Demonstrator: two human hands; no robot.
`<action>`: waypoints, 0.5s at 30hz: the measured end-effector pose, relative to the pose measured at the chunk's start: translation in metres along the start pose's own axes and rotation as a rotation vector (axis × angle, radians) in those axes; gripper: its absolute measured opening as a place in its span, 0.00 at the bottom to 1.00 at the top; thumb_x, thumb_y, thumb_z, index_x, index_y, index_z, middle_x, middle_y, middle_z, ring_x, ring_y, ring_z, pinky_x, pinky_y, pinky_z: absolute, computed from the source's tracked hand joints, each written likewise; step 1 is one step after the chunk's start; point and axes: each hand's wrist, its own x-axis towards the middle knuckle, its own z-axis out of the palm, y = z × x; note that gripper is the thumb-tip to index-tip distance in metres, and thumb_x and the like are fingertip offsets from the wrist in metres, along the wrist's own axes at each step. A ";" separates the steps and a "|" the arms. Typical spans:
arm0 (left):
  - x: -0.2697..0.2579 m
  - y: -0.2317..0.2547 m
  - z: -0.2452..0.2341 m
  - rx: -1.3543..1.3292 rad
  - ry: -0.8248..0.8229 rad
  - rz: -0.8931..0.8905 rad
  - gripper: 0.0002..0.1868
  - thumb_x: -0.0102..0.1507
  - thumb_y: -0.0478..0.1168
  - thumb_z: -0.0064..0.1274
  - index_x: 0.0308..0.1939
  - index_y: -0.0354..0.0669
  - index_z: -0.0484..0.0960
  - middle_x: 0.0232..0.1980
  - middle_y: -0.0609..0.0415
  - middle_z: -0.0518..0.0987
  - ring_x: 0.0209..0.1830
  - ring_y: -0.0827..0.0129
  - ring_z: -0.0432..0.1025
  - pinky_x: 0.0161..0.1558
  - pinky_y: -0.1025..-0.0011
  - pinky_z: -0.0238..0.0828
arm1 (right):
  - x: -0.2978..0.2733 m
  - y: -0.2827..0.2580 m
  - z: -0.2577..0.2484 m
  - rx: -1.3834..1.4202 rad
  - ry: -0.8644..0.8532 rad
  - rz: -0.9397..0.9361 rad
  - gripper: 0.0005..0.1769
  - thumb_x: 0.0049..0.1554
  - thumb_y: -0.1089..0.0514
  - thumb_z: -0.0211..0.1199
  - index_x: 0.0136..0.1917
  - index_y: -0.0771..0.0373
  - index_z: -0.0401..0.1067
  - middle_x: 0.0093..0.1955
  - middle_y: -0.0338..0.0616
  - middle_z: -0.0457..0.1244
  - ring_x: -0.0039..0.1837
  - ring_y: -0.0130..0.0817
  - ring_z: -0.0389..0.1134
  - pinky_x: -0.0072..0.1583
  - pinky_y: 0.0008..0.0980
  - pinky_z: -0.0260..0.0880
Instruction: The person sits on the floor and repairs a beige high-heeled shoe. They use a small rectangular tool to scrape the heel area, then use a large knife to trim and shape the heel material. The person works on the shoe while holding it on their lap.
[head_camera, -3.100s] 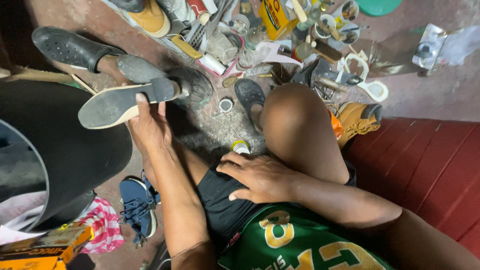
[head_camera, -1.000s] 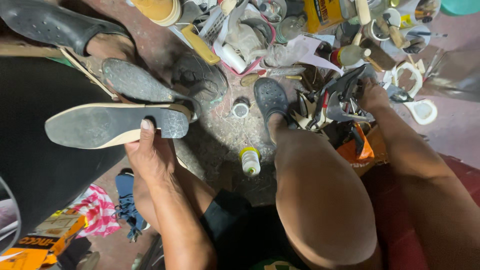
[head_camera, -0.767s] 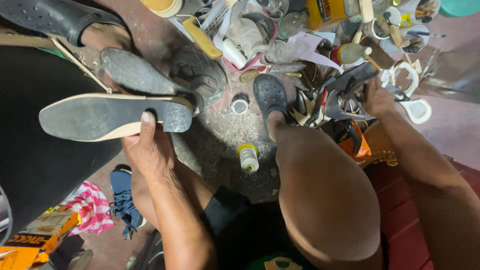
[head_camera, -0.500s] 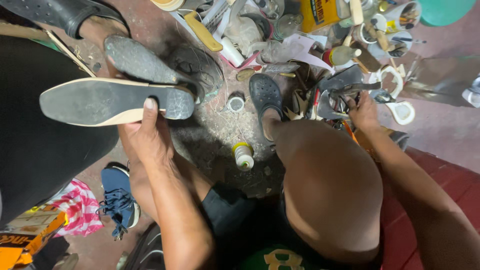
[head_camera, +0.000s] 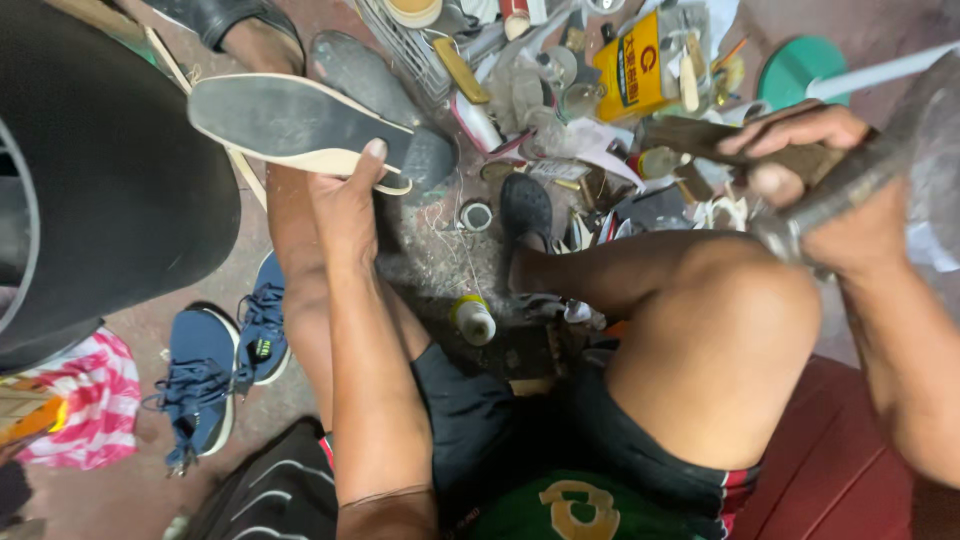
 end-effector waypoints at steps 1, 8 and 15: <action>0.002 0.000 0.002 0.015 -0.005 0.010 0.13 0.63 0.32 0.65 0.50 0.36 0.81 0.45 0.57 0.82 0.40 0.76 0.75 0.44 0.77 0.73 | 0.011 -0.020 0.009 -0.010 -0.144 -0.081 0.15 0.59 0.58 0.66 0.56 0.63 0.67 0.58 0.48 0.67 0.61 0.35 0.71 0.62 0.35 0.75; 0.005 0.005 0.000 0.197 -0.004 0.011 0.10 0.61 0.34 0.68 0.41 0.35 0.83 0.38 0.58 0.82 0.35 0.77 0.74 0.39 0.75 0.72 | 0.028 0.001 0.182 0.046 -0.674 -0.520 0.12 0.53 0.63 0.71 0.50 0.58 0.73 0.56 0.42 0.69 0.67 0.44 0.69 0.65 0.40 0.73; 0.002 0.006 0.006 0.140 0.000 -0.027 0.11 0.60 0.34 0.68 0.42 0.35 0.82 0.36 0.58 0.83 0.34 0.76 0.75 0.37 0.76 0.71 | -0.011 0.124 0.331 0.098 -0.578 -0.196 0.10 0.58 0.59 0.69 0.50 0.61 0.70 0.54 0.47 0.67 0.61 0.44 0.71 0.62 0.38 0.71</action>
